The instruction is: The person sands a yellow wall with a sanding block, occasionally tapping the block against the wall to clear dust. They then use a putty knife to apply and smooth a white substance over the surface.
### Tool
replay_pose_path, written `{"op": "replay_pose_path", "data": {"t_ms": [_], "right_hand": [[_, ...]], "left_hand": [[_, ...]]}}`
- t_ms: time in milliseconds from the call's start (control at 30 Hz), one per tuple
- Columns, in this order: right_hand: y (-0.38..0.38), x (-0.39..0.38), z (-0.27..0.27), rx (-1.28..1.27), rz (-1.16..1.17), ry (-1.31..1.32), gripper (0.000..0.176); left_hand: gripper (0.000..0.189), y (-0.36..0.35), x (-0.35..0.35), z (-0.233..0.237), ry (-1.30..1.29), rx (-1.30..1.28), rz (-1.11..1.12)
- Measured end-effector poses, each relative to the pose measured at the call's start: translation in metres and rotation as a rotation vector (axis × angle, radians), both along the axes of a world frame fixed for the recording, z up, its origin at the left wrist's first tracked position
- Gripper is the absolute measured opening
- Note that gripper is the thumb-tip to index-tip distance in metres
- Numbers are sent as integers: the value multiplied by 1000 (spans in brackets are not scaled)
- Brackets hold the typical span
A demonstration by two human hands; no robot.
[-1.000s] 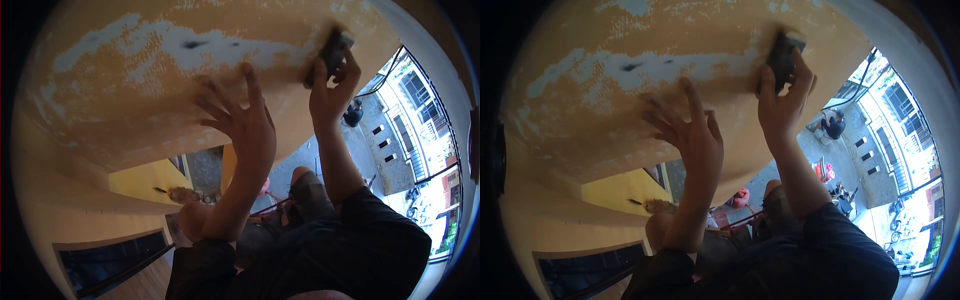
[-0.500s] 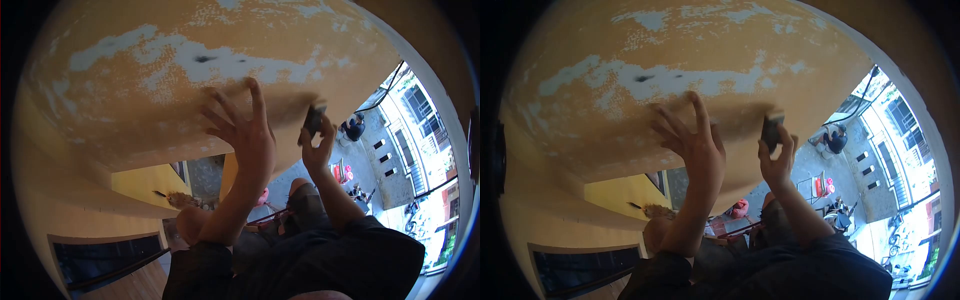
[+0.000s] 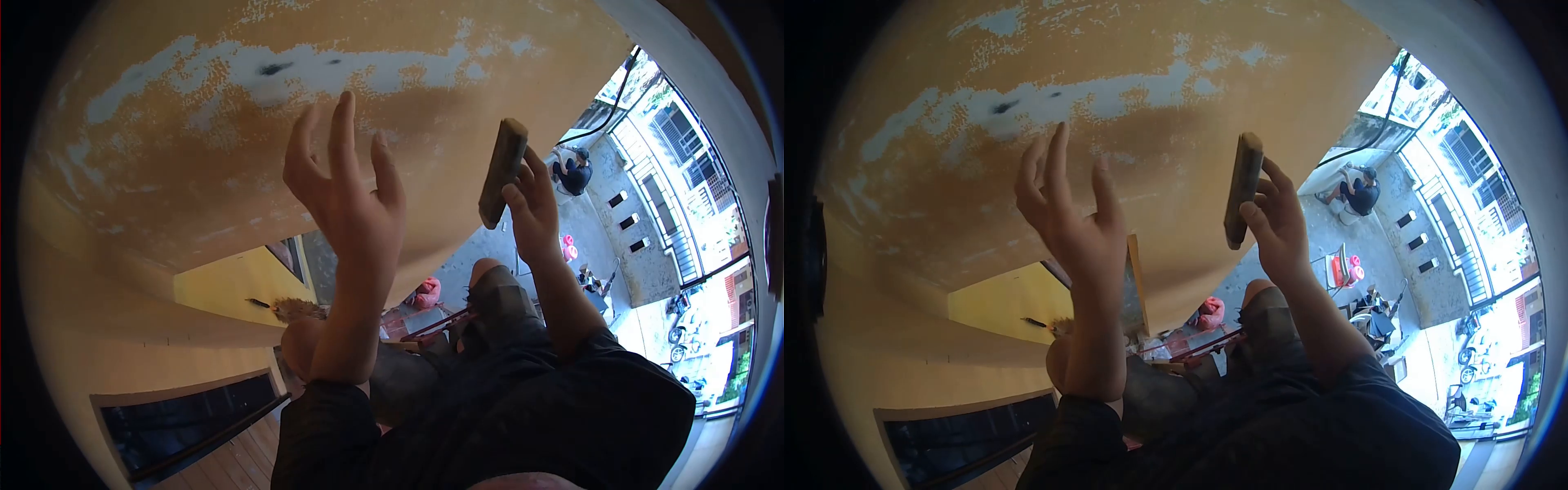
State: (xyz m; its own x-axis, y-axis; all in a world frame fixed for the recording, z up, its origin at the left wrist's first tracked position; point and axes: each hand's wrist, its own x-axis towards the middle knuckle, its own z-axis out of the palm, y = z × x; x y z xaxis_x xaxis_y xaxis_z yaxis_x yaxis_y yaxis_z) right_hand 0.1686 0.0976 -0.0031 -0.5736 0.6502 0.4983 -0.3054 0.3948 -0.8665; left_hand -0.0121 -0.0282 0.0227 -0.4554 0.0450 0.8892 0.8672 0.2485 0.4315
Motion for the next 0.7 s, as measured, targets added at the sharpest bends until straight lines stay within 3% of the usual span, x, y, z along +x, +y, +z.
{"op": "replay_pose_path", "data": {"t_ms": [67,100,133,233,267,333,567,700], "right_hand": [[0,-4,3,-50,37,38,55],[-4,-5,9,-191,143,89,55],[-11,-7,12,-332,246,142,55],[-20,-7,18,-382,348,130,54],[-21,-6,21,-395,449,150,52],[-25,-5,23,-420,436,111,53],[-24,-3,13,-475,477,55,58],[-30,-9,15,-481,443,23,56]], "left_hand": [[37,-4,-6,0,7,197,-450],[23,-3,-6,3,5,236,-590],[23,-3,-7,-2,0,230,-594],[17,3,-4,-9,-378,123,-1061],[17,5,0,-7,-385,120,-1058],[20,5,6,0,-787,-115,-1224],[32,16,3,-13,-959,-96,-1545],[34,21,-3,-19,-885,-88,-1526]]}}
